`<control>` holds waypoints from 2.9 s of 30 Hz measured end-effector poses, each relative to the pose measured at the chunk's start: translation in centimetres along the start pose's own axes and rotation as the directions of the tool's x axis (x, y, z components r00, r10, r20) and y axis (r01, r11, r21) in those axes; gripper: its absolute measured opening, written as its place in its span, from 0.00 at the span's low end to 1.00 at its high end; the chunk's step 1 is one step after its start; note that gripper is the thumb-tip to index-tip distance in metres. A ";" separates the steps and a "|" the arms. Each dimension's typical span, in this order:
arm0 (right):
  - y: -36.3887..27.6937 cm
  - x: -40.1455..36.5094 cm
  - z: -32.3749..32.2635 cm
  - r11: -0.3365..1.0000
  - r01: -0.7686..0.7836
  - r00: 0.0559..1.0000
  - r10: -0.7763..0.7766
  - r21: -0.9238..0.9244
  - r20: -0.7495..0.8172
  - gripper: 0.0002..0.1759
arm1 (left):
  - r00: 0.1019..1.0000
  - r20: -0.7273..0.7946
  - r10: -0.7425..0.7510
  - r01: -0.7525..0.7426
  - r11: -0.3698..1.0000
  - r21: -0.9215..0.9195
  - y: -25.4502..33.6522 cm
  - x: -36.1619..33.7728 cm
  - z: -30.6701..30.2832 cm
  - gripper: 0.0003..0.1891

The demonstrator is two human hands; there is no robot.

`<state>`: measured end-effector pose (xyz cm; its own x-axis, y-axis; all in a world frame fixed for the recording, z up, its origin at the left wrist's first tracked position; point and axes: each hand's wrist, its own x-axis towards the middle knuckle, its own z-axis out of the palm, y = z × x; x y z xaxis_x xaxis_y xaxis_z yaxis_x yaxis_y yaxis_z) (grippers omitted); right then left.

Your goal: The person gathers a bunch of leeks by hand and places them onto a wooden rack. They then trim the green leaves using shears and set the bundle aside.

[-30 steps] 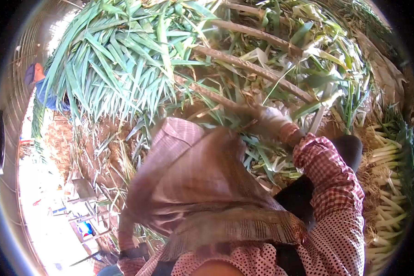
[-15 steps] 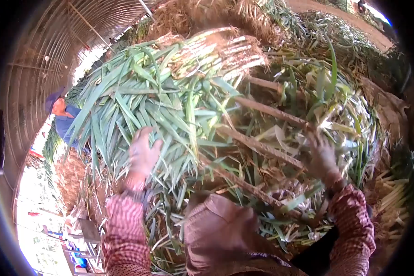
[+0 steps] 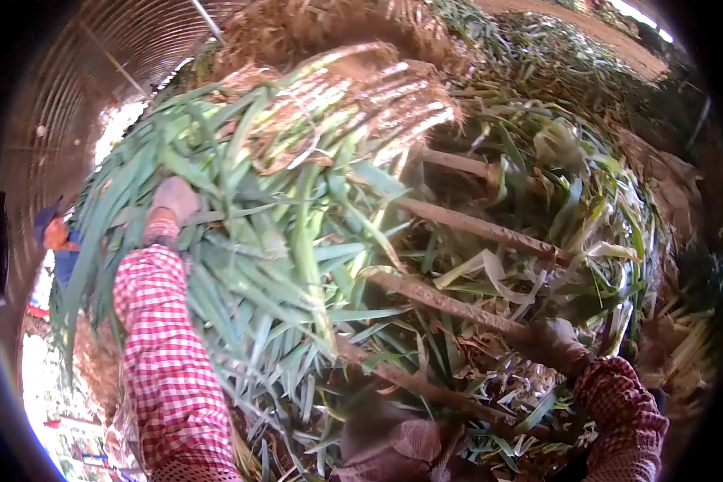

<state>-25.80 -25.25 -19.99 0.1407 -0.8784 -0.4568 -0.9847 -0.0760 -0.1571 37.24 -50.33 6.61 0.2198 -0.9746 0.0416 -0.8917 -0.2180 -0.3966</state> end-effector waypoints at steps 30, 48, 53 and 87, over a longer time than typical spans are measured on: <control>-1.4 -1.2 -2.3 0.984 -0.029 0.999 0.034 0.176 -0.022 0.27 | 0.922 -0.374 0.098 -0.167 0.974 -0.156 14.6 -3.6 -10.9 0.17; -0.8 -0.2 -2.9 0.986 -0.078 0.984 0.052 0.150 0.170 0.23 | 0.981 -0.148 -0.128 0.096 0.973 -0.209 13.3 11.7 -4.4 0.42; -0.4 0.0 -2.2 0.987 -0.021 0.996 0.007 0.157 0.084 0.24 | 0.997 -0.052 0.058 -0.042 0.961 0.272 14.4 12.0 -7.5 0.39; -0.9 0.5 -4.5 0.984 -0.037 0.974 -0.004 0.174 0.229 0.25 | 0.949 0.316 0.012 0.028 0.992 -0.121 11.7 12.3 -7.3 0.58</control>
<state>-25.30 -27.75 -16.12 0.1641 -0.7470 -0.6443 -0.9563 0.0399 -0.2898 26.65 -65.19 9.20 0.3229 -0.9115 -0.2547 -0.9266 -0.2497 -0.2811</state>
